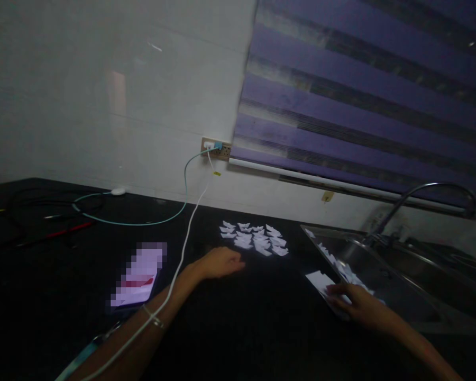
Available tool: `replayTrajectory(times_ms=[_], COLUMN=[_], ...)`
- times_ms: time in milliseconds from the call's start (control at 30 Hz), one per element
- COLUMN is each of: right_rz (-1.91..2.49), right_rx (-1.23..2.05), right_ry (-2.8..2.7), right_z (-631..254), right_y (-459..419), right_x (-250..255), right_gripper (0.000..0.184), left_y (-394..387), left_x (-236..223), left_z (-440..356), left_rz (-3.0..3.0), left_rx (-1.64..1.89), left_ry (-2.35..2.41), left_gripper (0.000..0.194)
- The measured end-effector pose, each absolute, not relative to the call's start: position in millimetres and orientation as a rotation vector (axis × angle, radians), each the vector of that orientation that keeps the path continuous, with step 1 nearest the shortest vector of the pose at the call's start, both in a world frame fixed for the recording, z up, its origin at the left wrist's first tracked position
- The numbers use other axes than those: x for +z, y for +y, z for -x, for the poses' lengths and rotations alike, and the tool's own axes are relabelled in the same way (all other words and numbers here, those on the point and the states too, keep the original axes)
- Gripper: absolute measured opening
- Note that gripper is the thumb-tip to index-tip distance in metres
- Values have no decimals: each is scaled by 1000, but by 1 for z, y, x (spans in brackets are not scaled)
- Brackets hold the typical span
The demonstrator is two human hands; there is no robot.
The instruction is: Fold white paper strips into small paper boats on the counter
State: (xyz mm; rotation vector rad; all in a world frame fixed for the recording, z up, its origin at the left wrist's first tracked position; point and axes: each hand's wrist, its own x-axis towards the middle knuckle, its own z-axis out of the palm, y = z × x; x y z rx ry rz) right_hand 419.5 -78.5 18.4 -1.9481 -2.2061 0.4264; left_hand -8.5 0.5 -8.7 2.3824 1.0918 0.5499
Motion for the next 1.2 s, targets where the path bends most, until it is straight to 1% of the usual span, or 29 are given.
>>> replayTrajectory(times_ms=[100,267,300,400,467,533,600,633,700,767,867,933,1000,1100,1200], right_rz=[1928,1972,1982,1964,1822,1633,1443,1357,1167,1044,972,976,966,905,878], right_rx=[434,375,317,-20,-97,41,352,503,705,747,659,610,630,794,1033], right_ry=[-2217,-2242,-2251,-2147,-2119,-2160,-2196,-2187,-2169,-2107,-2022,-1992,-1933,-1805,-1607], right_z=[-424,-424,-422,-412,-399,-378,-347,-329,-290,-252,-207,-188,-177,-168,-163], right_y=[-75,-71,-70,-67,-65,-62,-58,-56,-49,-38,-18,-4,6,15,16], right_x=[19,31,38,64,84,102,112,113,107,93,67,51,37,19,6], right_gripper=[46,35,34,31,29,26,26,27,25,25,24,24,23,27,42], left_y=[0,-1,-1,0,2,5,8,8,7,2,-3,-2,2,8,8], left_x=[-7,-6,-6,-8,-10,-12,-12,-12,-10,-8,-6,-7,-9,-12,-11], left_z=[8,9,9,10,9,6,2,1,0,3,7,8,5,-1,-6], left_rz=[-2376,-2378,-2377,-2336,-2209,-1989,-1750,-1656,-1544,-1517,-1571,-1586,-1565,-1564,-1675], left_rx=[546,543,536,591,685,788,845,856,872,919,1001,1002,950,1031,1155], left_ry=[1086,1087,1085,1031,960,902,857,829,780,776,822,795,770,833,875], left_gripper=[44,45,46,48,52,57,60,61,59,56,54,60,66,66,54])
